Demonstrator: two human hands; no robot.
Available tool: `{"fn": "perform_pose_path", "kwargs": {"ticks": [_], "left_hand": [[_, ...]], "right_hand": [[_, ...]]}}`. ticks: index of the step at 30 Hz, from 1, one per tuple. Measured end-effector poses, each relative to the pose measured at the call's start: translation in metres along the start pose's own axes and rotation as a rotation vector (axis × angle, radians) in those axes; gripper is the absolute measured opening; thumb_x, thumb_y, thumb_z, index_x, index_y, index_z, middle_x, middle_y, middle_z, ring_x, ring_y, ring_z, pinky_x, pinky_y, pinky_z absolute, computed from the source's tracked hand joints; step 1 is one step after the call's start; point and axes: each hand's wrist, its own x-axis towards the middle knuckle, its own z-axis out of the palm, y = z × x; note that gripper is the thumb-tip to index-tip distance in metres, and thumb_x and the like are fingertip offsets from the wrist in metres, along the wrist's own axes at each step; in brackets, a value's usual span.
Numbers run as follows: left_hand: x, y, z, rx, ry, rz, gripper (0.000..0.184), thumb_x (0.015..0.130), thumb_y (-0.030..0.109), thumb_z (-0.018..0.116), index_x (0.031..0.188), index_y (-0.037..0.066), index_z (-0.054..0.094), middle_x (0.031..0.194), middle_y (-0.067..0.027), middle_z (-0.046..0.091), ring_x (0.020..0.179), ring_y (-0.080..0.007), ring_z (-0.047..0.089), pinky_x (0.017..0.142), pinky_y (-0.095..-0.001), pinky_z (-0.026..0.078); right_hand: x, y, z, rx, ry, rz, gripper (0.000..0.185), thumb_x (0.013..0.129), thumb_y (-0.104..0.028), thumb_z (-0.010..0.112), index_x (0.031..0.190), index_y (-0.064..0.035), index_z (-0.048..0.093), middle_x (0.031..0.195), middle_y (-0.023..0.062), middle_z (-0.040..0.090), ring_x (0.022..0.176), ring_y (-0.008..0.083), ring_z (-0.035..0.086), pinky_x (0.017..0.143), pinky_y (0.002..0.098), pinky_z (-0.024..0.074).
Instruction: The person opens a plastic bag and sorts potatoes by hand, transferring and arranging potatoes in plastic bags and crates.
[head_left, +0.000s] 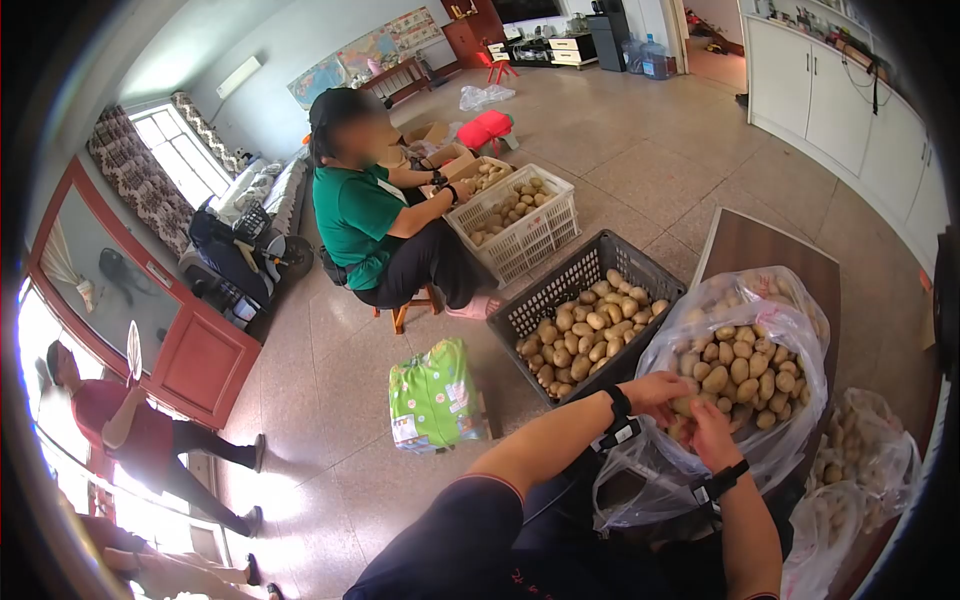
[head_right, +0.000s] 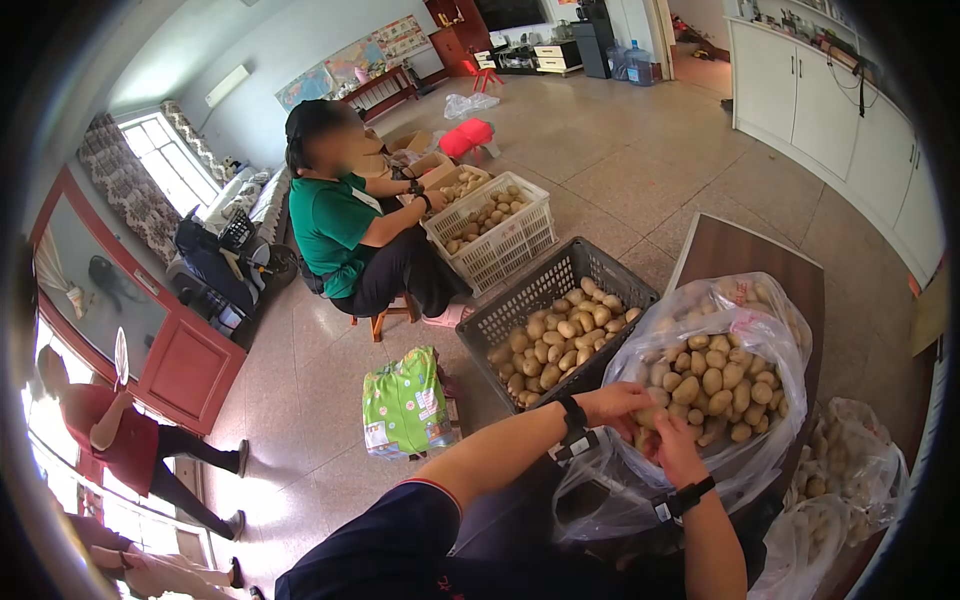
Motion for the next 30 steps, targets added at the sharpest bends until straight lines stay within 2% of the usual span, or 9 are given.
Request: {"fn": "perform_pose_path", "kwargs": {"ticks": [7, 9, 11, 12, 14, 17, 23, 28, 30], "left_hand": [[0.002, -0.003, -0.008, -0.001, -0.071, 0.007, 0.047, 0.09, 0.033, 0.061, 0.122, 0.002, 0.047, 0.105, -0.0149, 0.06, 0.071, -0.0229, 0.067, 0.065, -0.0354, 0.059], [0.001, 0.0, -0.008, -0.043, 0.049, 0.015, 0.047, 0.086, 0.026, 0.066, 0.121, 0.001, 0.048, 0.102, -0.0151, 0.062, 0.068, -0.0246, 0.067, 0.06, -0.0366, 0.059], [0.0, 0.0, -0.014, -0.054, 0.072, 0.034, 0.048, 0.087, 0.026, 0.066, 0.124, 0.002, 0.047, 0.102, -0.014, 0.061, 0.071, -0.0224, 0.066, 0.062, -0.0354, 0.059], [0.0, 0.0, -0.018, -0.065, 0.095, 0.052, 0.048, 0.087, 0.026, 0.065, 0.126, 0.004, 0.047, 0.103, -0.0129, 0.061, 0.074, -0.0201, 0.065, 0.065, -0.0343, 0.059], [0.001, -0.001, -0.025, -0.094, 0.135, 0.072, 0.047, 0.087, 0.025, 0.066, 0.125, 0.004, 0.048, 0.102, -0.0123, 0.061, 0.073, -0.0198, 0.065, 0.065, -0.0338, 0.059], [0.006, -0.003, -0.035, -0.143, 0.229, 0.092, 0.044, 0.087, 0.024, 0.066, 0.123, 0.004, 0.049, 0.101, -0.0114, 0.061, 0.071, -0.0194, 0.064, 0.064, -0.033, 0.058], [0.012, -0.009, -0.052, -0.177, 0.345, 0.122, 0.039, 0.088, 0.022, 0.065, 0.12, 0.005, 0.05, 0.1, -0.0114, 0.061, 0.071, -0.0207, 0.064, 0.063, -0.0339, 0.058], [0.017, -0.012, -0.065, -0.234, 0.443, 0.115, 0.035, 0.087, 0.02, 0.067, 0.116, 0.005, 0.055, 0.098, -0.0111, 0.061, 0.071, -0.022, 0.064, 0.062, -0.0356, 0.058], [0.029, -0.027, -0.089, 0.157, 0.369, 0.308, 0.028, 0.086, 0.017, 0.068, 0.11, 0.006, 0.06, 0.099, -0.0103, 0.062, 0.075, -0.0202, 0.063, 0.067, -0.0338, 0.057]], "right_hand": [[0.008, 0.002, 0.003, -0.275, -0.004, -0.074, 0.027, 0.098, -0.031, 0.053, 0.112, -0.0082, 0.056, 0.081, 0.0016, 0.06, 0.059, 0.0094, 0.055, 0.053, 0.0225, 0.0436], [0.014, 0.008, -0.005, -0.347, 0.038, -0.115, 0.029, 0.097, -0.03, 0.054, 0.114, -0.0064, 0.055, 0.081, 0.0019, 0.06, 0.059, 0.0095, 0.055, 0.053, 0.023, 0.0444], [0.022, 0.012, -0.017, -0.765, 0.216, -0.419, 0.031, 0.094, -0.024, 0.059, 0.116, -0.0024, 0.055, 0.095, 0.0114, 0.061, 0.084, 0.0238, 0.061, 0.075, 0.0338, 0.0506], [0.02, 0.009, -0.019, -0.766, 0.216, -0.418, 0.031, 0.094, -0.024, 0.059, 0.116, -0.0024, 0.055, 0.095, 0.0114, 0.061, 0.084, 0.0238, 0.061, 0.075, 0.0338, 0.0506], [0.011, -0.003, -0.025, -1.182, 0.424, -0.729, 0.038, 0.089, -0.018, 0.063, 0.121, -0.002, 0.052, 0.116, 0.0173, 0.055, 0.102, 0.0351, 0.056, 0.087, 0.0398, 0.0478], [0.003, -0.016, -0.027, -1.304, 0.612, -0.688, 0.046, 0.084, -0.014, 0.067, 0.126, -0.0044, 0.049, 0.133, 0.0168, 0.046, 0.112, 0.0383, 0.052, 0.088, 0.0423, 0.0479], [-0.005, -0.022, -0.032, -1.407, 0.612, -0.427, 0.055, 0.081, -0.013, 0.07, 0.131, -0.0066, 0.045, 0.145, 0.0136, 0.035, 0.122, 0.0339, 0.049, 0.09, 0.043, 0.0487], [-0.002, -0.022, -0.034, -1.471, 0.61, -0.461, 0.06, 0.081, -0.014, 0.069, 0.135, -0.0086, 0.042, 0.149, 0.0147, 0.03, 0.113, 0.0366, 0.055, 0.087, 0.0443, 0.0505], [0.0, -0.023, -0.041, -1.44, 0.621, -0.45, 0.062, 0.081, -0.016, 0.068, 0.136, -0.0105, 0.04, 0.149, 0.0164, 0.03, 0.105, 0.0389, 0.059, 0.084, 0.0459, 0.0513]]}}
